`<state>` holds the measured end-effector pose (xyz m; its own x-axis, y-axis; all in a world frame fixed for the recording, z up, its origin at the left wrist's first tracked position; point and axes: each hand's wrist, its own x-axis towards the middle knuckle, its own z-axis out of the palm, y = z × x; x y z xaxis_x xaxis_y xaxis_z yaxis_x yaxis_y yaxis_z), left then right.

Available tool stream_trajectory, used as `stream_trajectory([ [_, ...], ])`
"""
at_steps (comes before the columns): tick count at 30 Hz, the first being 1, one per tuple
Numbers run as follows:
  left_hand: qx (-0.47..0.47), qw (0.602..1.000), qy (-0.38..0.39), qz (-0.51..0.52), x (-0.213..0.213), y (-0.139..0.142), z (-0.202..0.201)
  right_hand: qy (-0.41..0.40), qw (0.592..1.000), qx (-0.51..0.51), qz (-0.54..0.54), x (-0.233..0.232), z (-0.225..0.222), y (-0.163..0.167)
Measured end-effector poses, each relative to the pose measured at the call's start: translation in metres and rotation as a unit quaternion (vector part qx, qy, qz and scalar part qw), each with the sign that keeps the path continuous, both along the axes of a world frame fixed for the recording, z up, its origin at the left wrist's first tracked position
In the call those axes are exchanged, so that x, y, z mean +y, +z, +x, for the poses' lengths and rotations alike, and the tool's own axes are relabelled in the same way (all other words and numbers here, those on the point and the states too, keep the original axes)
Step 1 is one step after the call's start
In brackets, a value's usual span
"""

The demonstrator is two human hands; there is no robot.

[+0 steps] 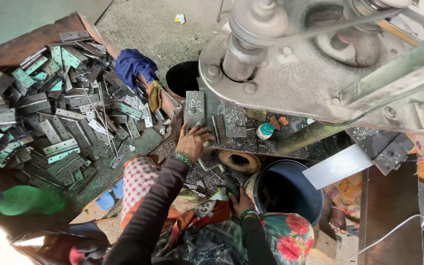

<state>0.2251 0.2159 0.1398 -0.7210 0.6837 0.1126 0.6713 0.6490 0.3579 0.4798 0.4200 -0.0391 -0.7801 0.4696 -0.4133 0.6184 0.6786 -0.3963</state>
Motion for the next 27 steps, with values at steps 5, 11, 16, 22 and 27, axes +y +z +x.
stream_trajectory([
  [5, -0.056, 0.995, 0.084, -0.006, 0.014, -0.018, 0.018, 0.032, 0.998, -0.044, 0.015, -0.003, -0.008, 0.002],
  [11, 0.020, 0.985, 0.169, 0.020, 0.037, -0.003, 0.022, 0.100, 0.989, -0.096, 0.053, 0.014, -0.032, 0.072],
  [16, 0.007, 0.984, 0.179, 0.017, 0.045, -0.003, 0.015, 0.092, 0.986, -0.116, 0.073, 0.014, -0.037, 0.081],
  [22, 0.023, 0.983, 0.178, 0.041, 0.044, -0.020, 0.004, 0.062, 0.992, -0.102, 0.042, -0.008, -0.037, 0.007],
  [27, -0.019, 0.986, 0.164, -0.022, 0.043, -0.024, -0.007, 0.108, 0.980, -0.154, 0.062, 0.016, -0.033, 0.031],
])
